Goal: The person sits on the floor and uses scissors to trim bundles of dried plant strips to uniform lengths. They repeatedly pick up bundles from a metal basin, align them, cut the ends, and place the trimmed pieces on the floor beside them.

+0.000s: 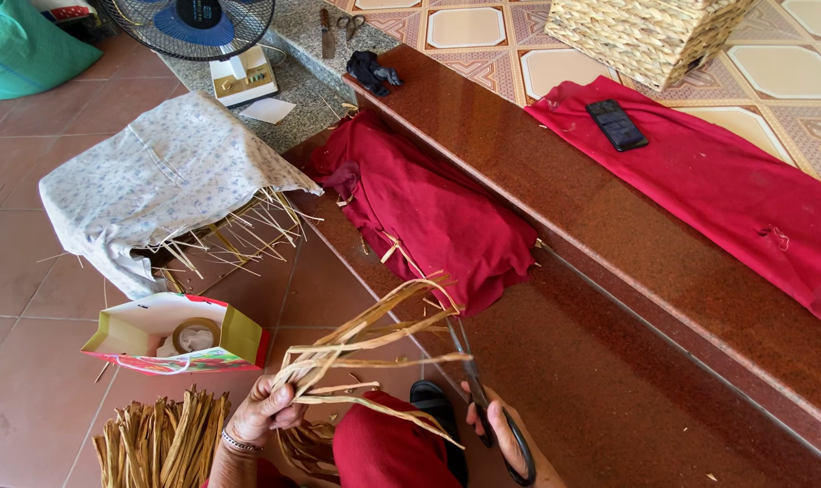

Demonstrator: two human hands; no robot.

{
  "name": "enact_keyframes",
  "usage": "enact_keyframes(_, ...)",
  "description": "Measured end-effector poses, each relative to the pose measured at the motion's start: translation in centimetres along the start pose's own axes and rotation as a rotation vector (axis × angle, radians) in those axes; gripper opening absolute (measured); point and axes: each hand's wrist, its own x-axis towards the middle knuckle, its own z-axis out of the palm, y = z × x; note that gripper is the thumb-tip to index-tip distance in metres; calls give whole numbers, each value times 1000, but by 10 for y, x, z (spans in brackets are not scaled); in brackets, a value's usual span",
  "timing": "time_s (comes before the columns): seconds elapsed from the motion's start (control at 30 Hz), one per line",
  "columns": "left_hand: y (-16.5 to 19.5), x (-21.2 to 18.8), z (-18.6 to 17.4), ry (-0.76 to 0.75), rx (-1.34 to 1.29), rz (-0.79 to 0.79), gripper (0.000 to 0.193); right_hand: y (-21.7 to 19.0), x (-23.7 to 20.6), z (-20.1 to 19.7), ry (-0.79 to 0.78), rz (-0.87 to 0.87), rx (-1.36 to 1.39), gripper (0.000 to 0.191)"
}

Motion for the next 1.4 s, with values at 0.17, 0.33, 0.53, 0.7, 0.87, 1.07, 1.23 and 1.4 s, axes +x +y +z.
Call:
enact_keyframes(0.17, 0, -1, -2, -66, 142, -128, 38, -6, 17, 5, -27, -101, -1, 97)
enact_keyframes(0.33, -3, -5, -3, -40, 197, -243, 36, -20, 20, -1, 27, -136, -87, 93)
enact_keyframes(0.53, -5, -9, -5, -17, 260, -275, 33, -23, 15, -8, 92, -131, -53, 76)
enact_keyframes(0.7, -4, -8, -6, 21, 224, -270, 36, -16, 19, -4, 173, -205, -126, 74)
enact_keyframes(0.87, 0, -5, -5, 29, 106, -147, 40, -18, 17, -5, 221, -172, 55, 68)
enact_keyframes(1.07, 2, -4, -1, -24, -78, 74, 44, -14, 15, -10, 283, 14, -51, 62)
enact_keyframes(1.23, 1, -2, -5, 40, -116, 125, 53, 4, 22, -16, 319, 198, -323, 68)
enact_keyframes(1.4, 1, -3, -5, 17, -128, 172, 63, 16, 25, -18, 263, 420, -625, 60)
